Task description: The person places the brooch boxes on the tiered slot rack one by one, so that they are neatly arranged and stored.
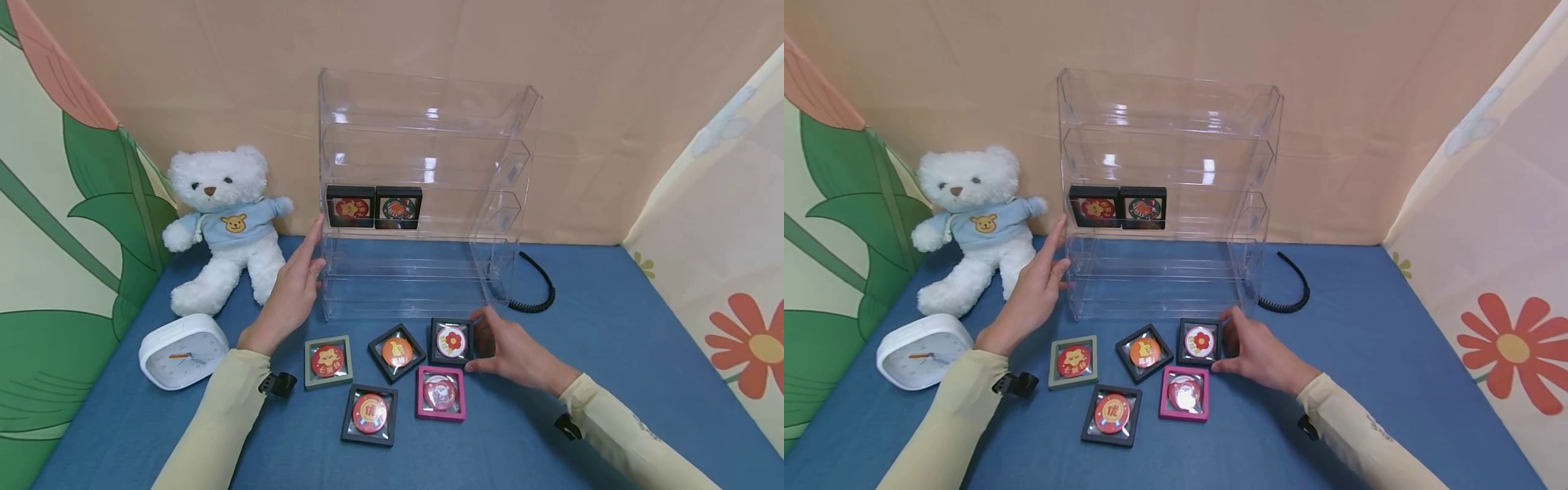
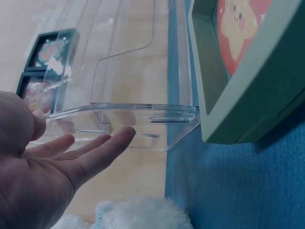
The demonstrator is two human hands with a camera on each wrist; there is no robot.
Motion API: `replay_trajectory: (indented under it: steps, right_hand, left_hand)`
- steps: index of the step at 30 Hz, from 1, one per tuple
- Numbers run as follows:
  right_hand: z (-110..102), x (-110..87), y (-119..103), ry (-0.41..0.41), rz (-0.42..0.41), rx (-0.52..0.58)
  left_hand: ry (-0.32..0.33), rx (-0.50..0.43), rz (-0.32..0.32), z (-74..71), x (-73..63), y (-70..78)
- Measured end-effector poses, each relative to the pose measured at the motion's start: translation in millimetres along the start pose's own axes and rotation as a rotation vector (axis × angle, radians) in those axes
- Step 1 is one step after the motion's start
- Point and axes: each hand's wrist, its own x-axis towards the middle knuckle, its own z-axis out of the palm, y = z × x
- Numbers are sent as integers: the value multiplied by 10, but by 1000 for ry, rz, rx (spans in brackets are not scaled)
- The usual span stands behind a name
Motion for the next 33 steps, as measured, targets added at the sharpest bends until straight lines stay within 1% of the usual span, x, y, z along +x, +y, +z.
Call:
replay_trajectory:
  steps: [8, 12, 21, 28, 33]
  right_hand:
    - [20, -10, -34, 24, -7, 57]
    - [6, -28, -32, 21, -29, 88]
    - [-23, -76, -20, 57, -99, 79]
    - [-34, -123, -6, 134, -120, 67]
    - [-54, -166, -3, 187, -133, 101]
  left_hand:
    - [2, 2, 1, 4, 12, -15]
    - [3, 5, -1, 6, 17, -10]
    - [6, 13, 1, 3, 10, -11]
    - [11, 14, 8, 6, -2, -14]
    - [11, 14, 8, 11, -5, -8]
